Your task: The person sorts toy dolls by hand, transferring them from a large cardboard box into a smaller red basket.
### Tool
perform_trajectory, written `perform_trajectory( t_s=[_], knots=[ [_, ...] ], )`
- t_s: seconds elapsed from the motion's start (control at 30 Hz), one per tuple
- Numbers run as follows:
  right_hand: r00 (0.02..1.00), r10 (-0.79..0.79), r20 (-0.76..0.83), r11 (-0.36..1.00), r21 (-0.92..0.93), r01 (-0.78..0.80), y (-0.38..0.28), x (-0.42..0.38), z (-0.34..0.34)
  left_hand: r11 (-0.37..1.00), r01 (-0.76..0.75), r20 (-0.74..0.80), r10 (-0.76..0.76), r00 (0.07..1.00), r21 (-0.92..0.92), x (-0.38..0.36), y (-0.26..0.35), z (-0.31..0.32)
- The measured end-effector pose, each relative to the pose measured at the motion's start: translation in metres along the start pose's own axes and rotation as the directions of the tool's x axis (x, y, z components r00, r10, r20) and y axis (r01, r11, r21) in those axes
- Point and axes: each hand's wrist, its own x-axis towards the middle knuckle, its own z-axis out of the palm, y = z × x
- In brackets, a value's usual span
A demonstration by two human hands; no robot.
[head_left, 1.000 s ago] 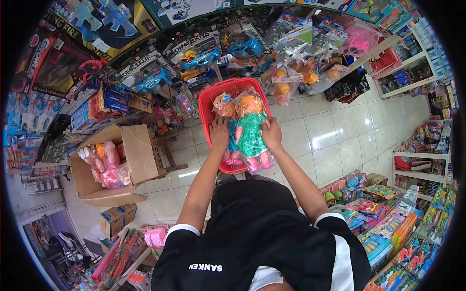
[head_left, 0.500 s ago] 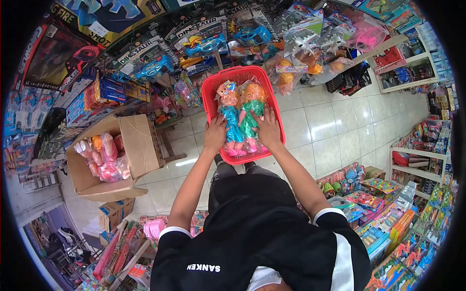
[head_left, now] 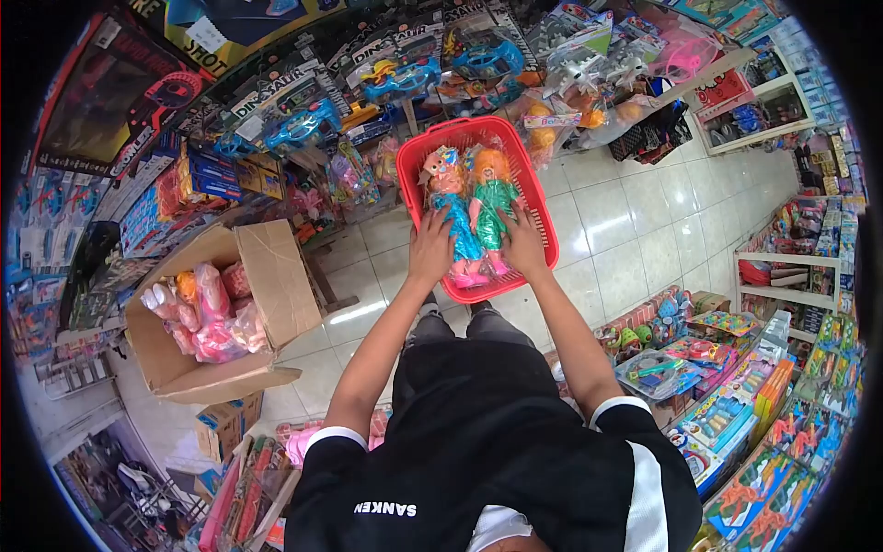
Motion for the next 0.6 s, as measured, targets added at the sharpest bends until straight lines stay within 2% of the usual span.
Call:
perform_trajectory(
  t_s=[0.07,0.13,0.17,0.2,0.27,0.3,0.37,0.4,0.43,0.47,0.5,0.53,0.57,0.6],
  knots=[
    [0.986,-0.01,-0.166,0.992,0.122,0.031,-0.012,-0.017,-0.008,0.977,-0.091,-0.237,0.044,0.971,-0.193,-0.013,0.003,-0.013],
    [0.936,0.014,-0.353,0.962,0.26,0.084,-0.033,-0.04,-0.02,0.961,-0.13,-0.295,0.055,0.954,-0.243,-0.034,-0.006,-0.014],
    [0.914,0.031,-0.405,0.978,0.202,0.056,-0.039,-0.055,-0.022,0.944,-0.158,-0.343,0.052,0.938,-0.289,-0.047,-0.014,-0.011],
    [0.89,0.046,-0.454,0.989,0.146,0.023,-0.043,-0.072,-0.023,0.942,-0.168,-0.345,0.061,0.937,-0.29,-0.061,-0.022,-0.004],
    [0.868,0.22,-0.445,0.962,0.245,-0.119,-0.046,-0.106,-0.01,0.965,-0.07,-0.204,0.018,0.979,-0.252,-0.087,-0.046,0.016],
    [0.858,0.23,-0.46,0.961,0.247,-0.126,-0.047,-0.119,-0.001,0.965,-0.09,-0.206,0.039,0.978,-0.247,-0.096,-0.058,0.025],
    [0.807,0.477,-0.349,0.871,0.314,-0.379,-0.047,-0.152,0.015,0.959,0.018,0.007,-0.016,1.0,-0.281,-0.124,-0.076,0.048],
    [0.802,0.486,-0.347,0.866,0.312,-0.39,-0.041,-0.172,0.026,0.964,0.067,0.145,-0.03,0.989,-0.257,-0.142,-0.087,0.063],
    [0.824,0.5,-0.266,0.851,0.327,-0.411,-0.03,-0.192,0.043,0.969,0.106,0.276,-0.042,0.96,-0.224,-0.159,-0.1,0.076],
    [0.841,0.508,-0.187,0.836,0.342,-0.429,-0.016,-0.212,0.064,0.97,0.183,0.451,-0.093,0.888,-0.16,-0.174,-0.11,0.084],
    [0.888,0.455,-0.07,0.867,0.262,-0.424,0.011,-0.244,0.093,0.966,0.245,0.605,-0.148,0.783,-0.081,-0.19,-0.122,0.092],
    [0.914,0.402,0.056,0.896,0.18,-0.405,0.034,-0.278,0.113,0.943,0.329,0.682,-0.211,0.7,-0.046,-0.214,-0.15,0.129],
    [0.872,0.432,0.23,0.885,0.074,-0.459,0.04,-0.305,0.116,0.912,0.409,0.75,-0.268,0.605,-0.004,-0.237,-0.174,0.158],
    [0.794,0.464,0.392,0.871,-0.039,-0.489,0.048,-0.331,0.119,0.91,0.412,0.79,-0.283,0.544,0.042,-0.254,-0.183,0.158]
  ],
)
